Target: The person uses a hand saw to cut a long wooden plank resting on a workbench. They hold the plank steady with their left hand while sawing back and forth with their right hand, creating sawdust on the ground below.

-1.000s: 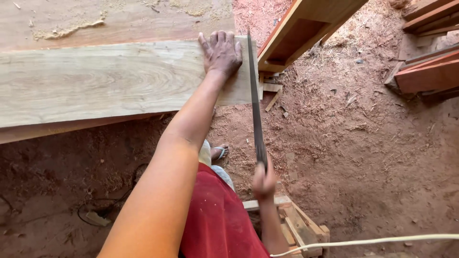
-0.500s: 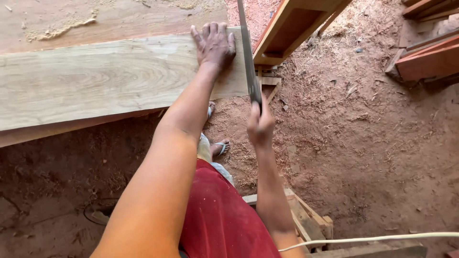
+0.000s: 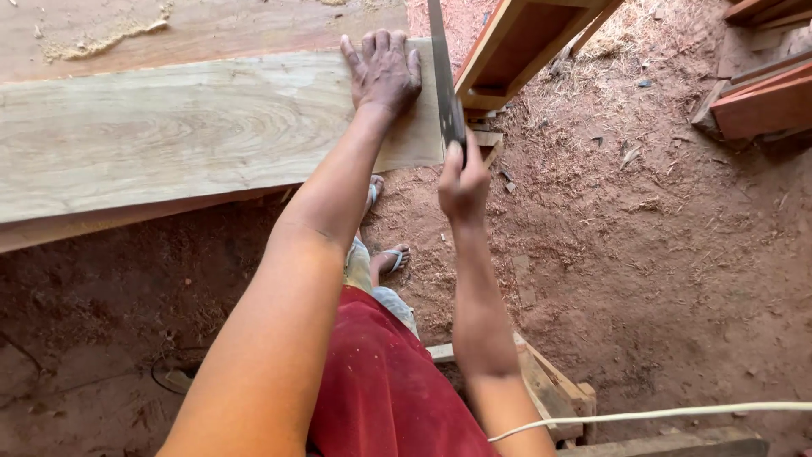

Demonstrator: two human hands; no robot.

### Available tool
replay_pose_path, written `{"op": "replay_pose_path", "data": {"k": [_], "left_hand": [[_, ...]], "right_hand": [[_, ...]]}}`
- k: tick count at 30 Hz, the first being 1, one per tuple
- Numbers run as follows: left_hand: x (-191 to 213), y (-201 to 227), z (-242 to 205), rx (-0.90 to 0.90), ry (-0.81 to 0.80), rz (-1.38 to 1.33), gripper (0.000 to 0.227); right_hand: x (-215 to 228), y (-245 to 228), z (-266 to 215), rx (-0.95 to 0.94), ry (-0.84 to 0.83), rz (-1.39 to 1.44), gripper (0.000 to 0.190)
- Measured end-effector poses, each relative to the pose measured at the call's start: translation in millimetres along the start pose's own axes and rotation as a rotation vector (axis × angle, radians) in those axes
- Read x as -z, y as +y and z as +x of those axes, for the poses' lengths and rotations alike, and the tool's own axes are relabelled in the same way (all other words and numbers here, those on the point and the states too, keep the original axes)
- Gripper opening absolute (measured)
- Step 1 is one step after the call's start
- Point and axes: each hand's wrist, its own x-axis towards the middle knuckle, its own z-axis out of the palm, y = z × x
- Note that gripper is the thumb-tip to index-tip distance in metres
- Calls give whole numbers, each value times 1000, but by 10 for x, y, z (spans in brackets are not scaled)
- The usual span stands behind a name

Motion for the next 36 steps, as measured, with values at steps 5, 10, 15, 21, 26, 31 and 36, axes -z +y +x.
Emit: {"op": "replay_pose_path", "data": {"k": [5,10,15,21,26,31,36], "left_hand": [[-67,-93,8,-51,-49,55,36],[34,-47,125,-27,-45,1,41],[234,82,39,25,-126,16,49],[395,162,-70,27,-84,-95,35],[296,0,-46,-3,-112,-33,37],[-244,-178,83,-66,-19,84,40],[50,22,45,34,-62,2,51]], "right_hand": [[83,80,-275,-64,-1,-39,54],[591,415,-1927,-330,-97,-33,53],[743,615,-2677,-406,-48,-317,58],[-44,275,-79,29,57,-67,50],[159,-30,-507,-77,-43,-8,54],[638,698,-2414,-117,-63,-189,49],[652,236,-2211,-537,-146,-45,59]]}}
